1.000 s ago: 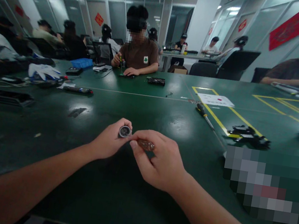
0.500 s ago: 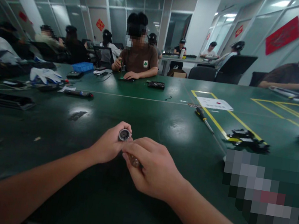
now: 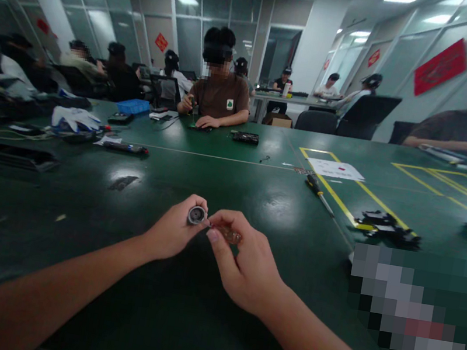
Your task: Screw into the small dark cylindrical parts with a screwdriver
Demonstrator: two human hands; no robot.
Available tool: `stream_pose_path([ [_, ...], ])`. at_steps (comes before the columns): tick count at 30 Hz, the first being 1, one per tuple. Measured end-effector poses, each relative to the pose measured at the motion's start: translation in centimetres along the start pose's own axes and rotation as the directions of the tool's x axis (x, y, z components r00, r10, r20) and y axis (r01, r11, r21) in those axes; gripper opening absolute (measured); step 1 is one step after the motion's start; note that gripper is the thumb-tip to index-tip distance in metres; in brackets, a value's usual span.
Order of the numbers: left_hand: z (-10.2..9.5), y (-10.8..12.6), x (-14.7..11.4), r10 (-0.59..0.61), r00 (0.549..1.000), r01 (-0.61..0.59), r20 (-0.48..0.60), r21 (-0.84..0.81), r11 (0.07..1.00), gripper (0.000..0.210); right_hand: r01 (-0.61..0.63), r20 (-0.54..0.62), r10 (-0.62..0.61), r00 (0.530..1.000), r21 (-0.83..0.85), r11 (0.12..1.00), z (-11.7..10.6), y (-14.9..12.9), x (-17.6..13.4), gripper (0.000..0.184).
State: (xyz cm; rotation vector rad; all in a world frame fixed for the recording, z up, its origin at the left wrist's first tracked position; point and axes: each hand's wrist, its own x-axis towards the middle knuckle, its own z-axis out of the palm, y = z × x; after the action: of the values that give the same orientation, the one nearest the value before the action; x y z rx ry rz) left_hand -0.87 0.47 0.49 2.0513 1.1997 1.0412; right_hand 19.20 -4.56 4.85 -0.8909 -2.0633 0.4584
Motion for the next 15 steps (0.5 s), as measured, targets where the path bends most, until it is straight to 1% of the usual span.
stream_pose_path([
  [3,-0.14,0.01,-0.04,-0.01,1.0,0.011,0.006,-0.005,1.0,0.014,-0.025,-0.005,0.025,1.0,0.007,1.0,0.01,0.3,-0.18,0.011],
  [8,-0.34,0.21,-0.09,-0.004,1.0,0.004,-0.001,0.001,1.0,0.015,0.002,-0.061,-0.002,0.998,-0.007,1.0,-0.01,0.39,-0.31,0.011],
  [12,-0.13,0.35,-0.17,0.009,1.0,-0.009,0.03,0.016,1.0,0.016,0.042,-0.022,-0.044,0.999,-0.087,0.995,0.07,-0.03,-0.02,0.01],
  [15,0.06,0.42,-0.22,0.016,0.999,-0.017,0.04,0.033,0.999,0.014,0.111,0.002,-0.112,0.994,-0.14,0.984,0.04,-0.34,0.14,0.011],
])
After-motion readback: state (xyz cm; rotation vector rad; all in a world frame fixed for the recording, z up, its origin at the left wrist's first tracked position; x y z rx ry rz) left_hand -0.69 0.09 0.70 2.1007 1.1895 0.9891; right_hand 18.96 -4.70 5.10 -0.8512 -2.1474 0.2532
